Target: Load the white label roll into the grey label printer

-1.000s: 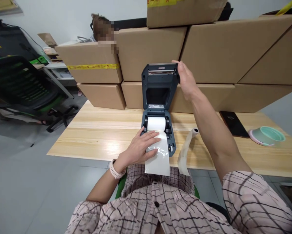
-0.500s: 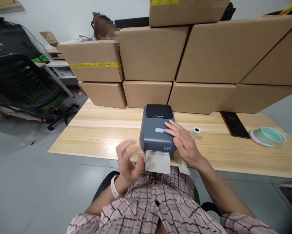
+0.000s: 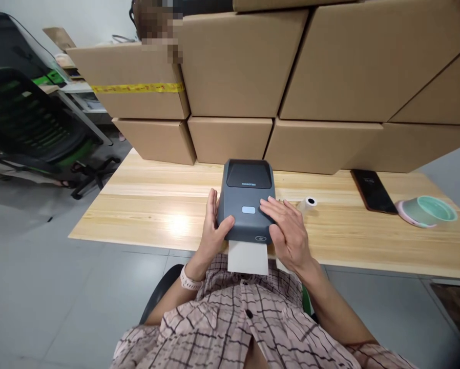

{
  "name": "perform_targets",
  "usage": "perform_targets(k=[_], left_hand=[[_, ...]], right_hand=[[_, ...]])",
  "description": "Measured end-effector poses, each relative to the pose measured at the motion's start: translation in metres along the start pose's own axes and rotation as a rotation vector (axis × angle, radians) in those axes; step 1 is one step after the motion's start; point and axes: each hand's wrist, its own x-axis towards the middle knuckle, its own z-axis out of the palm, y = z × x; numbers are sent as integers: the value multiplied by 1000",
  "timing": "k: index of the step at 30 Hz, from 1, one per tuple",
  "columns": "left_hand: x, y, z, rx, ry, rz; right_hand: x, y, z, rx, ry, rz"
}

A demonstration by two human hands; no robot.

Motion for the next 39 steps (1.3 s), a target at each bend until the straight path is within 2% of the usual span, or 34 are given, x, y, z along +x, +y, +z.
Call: perform_targets(k=[3,5,8,10,11,14,15,17,19,21,25,27,36,39], left_hand=[[-1,-2,0,96,-26,64],[-11,-2,-1,160,11,103],[-41,-4,-5,255,234,187],[-62,-4,-9,201,365,200],[-70,-3,-10,160,271,109],[-79,-1,-9,-3,-106,-327],[-79,-1,-7,-66,-167,-436],[-77,-1,-3,-177,-132,-526],[-76,-3,-1,-221,-7,-513],[-77,-3,-1,-222,39,-505],[-73,2,-2,-197,-147,-540],[-69,5,-2,-194,-200,-536],[-67,-2,-7,-185,-226,-568],[-67,2,-12,-77,-244,-463]], right_hand=[[3,-2,1,-21,-12,11],[5,-3,2,-49,-29,17],[8,-2,1,-67,-67,38],[10,-1,1,-76,-91,40],[11,-1,1,-86,-97,34],[13,-1,0,-125,-104,29],[14,-1,0,-133,-107,32],[15,-2,-1,-137,-116,33],[16,-2,-1,-138,-124,22],[16,-3,-1,-146,-122,11],[16,-3,-1,-174,-112,9],[16,-3,-2,-186,-120,0],[24,-6,-2,-262,-184,-55],[17,-3,-5,-157,-245,-1]])
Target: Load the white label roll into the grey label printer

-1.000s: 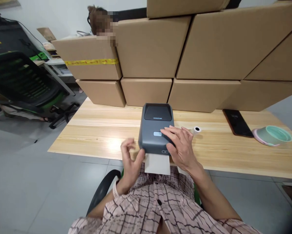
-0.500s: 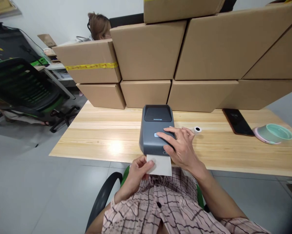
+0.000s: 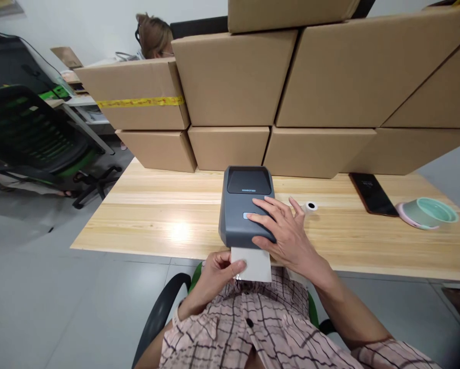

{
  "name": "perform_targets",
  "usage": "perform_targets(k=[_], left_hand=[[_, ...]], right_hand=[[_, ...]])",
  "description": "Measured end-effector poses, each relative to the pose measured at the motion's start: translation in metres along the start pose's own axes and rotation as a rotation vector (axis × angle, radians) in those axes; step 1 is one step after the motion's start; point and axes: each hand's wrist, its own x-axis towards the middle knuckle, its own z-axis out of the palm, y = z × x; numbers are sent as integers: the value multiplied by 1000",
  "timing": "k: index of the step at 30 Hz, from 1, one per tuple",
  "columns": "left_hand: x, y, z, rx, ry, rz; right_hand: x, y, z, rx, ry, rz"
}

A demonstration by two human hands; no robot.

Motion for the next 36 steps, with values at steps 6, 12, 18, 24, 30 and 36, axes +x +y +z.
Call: perform_targets(k=[6,12,18,24,30,36], left_hand=[[14,16,-19,218,466,549],[34,-1,-9,396,306,566],[37,-27,-1,395,371,603],[40,-10,-11,482,394,687],[88,56,-30,392,388,887],[148,83,-44,238,84,514]], right_hand=[[-37,12,0,318,105,312],[-48,7,10,371,47,334],[-52,3,13,366,65,341],[-43,6,-9,489,47,311],[18,21,-33,377,128,167],[114,58,-29,147,339,128]])
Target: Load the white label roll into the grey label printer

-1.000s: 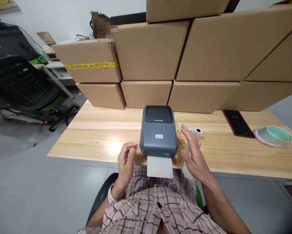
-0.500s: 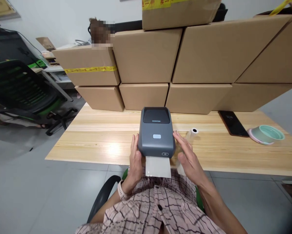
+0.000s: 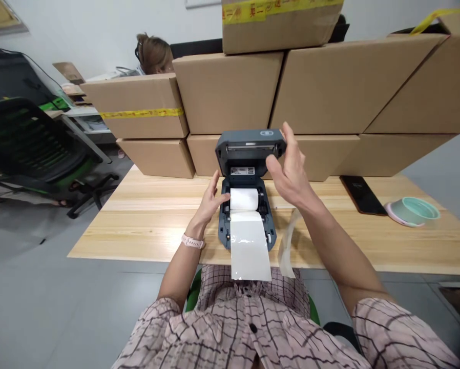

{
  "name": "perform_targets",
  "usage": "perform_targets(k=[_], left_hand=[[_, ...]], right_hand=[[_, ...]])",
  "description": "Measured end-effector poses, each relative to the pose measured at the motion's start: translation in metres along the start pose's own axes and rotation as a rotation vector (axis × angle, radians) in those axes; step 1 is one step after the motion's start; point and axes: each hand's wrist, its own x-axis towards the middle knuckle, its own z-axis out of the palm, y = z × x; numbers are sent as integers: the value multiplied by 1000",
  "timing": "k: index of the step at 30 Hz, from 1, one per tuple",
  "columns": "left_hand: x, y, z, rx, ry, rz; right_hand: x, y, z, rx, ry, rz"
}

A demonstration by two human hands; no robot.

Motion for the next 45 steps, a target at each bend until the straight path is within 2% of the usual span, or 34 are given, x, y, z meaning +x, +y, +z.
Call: perform_targets(k=[3,6,8,11,12,13,16,18,20,23,25,28,31,34,36,39,43,45], left_hand=[[-3,-8,5,-84,-119,-127],[-9,-10,9,-120,-107,-140],[-10,-10,10,-140,-82,-161],[-9,-10,9,-153,-74,-193],[-8,-11,9,-152,-79,-197],[-8,-11,9,-148,-83,-196],[-7,-12,8,-122,-83,-191],[-7,-13,7,-103,-80,-189],[-7,-14,7,-93,-89,-190],[-7,-16,6,-73,-112,-180],[-6,-18,6,-64,-119,-172],[-6,-20,7,-83,-125,-183],[-7,-19,8,-96,-128,-185],[-8,-16,9,-82,-128,-170],[-8,-14,10,-74,-128,-158],[-8,-12,11,-75,-132,-149],[-8,-10,11,-78,-136,-151],[-8,-9,11,-73,-130,-153]], right_hand=[[37,20,12,-50,-16,39],[62,29,16,-76,-60,92],[65,24,15,-125,-53,90],[48,5,10,-193,-28,-54],[38,-1,9,-177,-85,-113],[27,-6,10,-142,-199,-154],[2,-9,21,-88,-689,-148],[-4,-5,34,-173,-924,-117],[-4,-1,47,-275,-1037,-97],[5,0,55,-299,-1106,-73],[12,-2,48,-193,-1112,-68],[20,-1,15,94,-1051,-81],[21,10,-28,283,-869,-63],[14,36,-55,305,-667,94],[7,60,-56,284,-557,242],[-4,95,-37,281,-448,404],[-17,124,-6,340,-436,520],[-26,131,-5,358,-472,559]])
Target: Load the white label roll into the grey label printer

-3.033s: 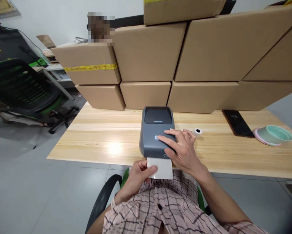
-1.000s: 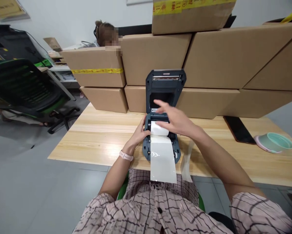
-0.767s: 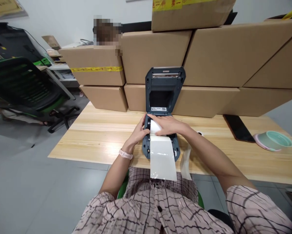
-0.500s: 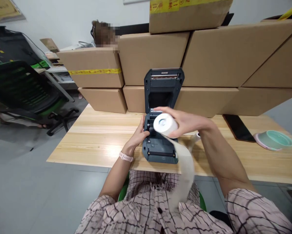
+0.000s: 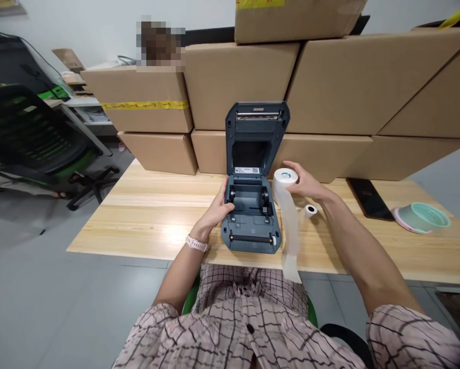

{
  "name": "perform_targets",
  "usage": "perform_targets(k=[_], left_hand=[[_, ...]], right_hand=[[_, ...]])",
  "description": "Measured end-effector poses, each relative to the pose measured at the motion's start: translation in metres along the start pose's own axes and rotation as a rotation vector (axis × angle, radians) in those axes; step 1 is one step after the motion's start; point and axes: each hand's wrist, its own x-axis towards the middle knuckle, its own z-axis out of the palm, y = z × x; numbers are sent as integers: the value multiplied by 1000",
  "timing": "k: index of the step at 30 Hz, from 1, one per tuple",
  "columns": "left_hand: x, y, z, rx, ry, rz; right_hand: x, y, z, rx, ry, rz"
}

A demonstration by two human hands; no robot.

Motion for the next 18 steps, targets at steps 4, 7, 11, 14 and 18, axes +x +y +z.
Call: perform_targets(k=[4,7,11,14,18], left_hand=[[0,0,0,-9,9,9],[-1,0,1,-21,9,14],[-2,2,3,-15,20,-1],[-3,4,4,-20,39,-2],[-4,5,6,-47,39,-21]], right_hand=[[-41,14,-22,70,-68,15],[-83,23,-35,161,-97,62],[-106,31,-24,141,-205,117],[-105,29,-16,165,-240,72],[-106,-8,-18,368,-345,-220]])
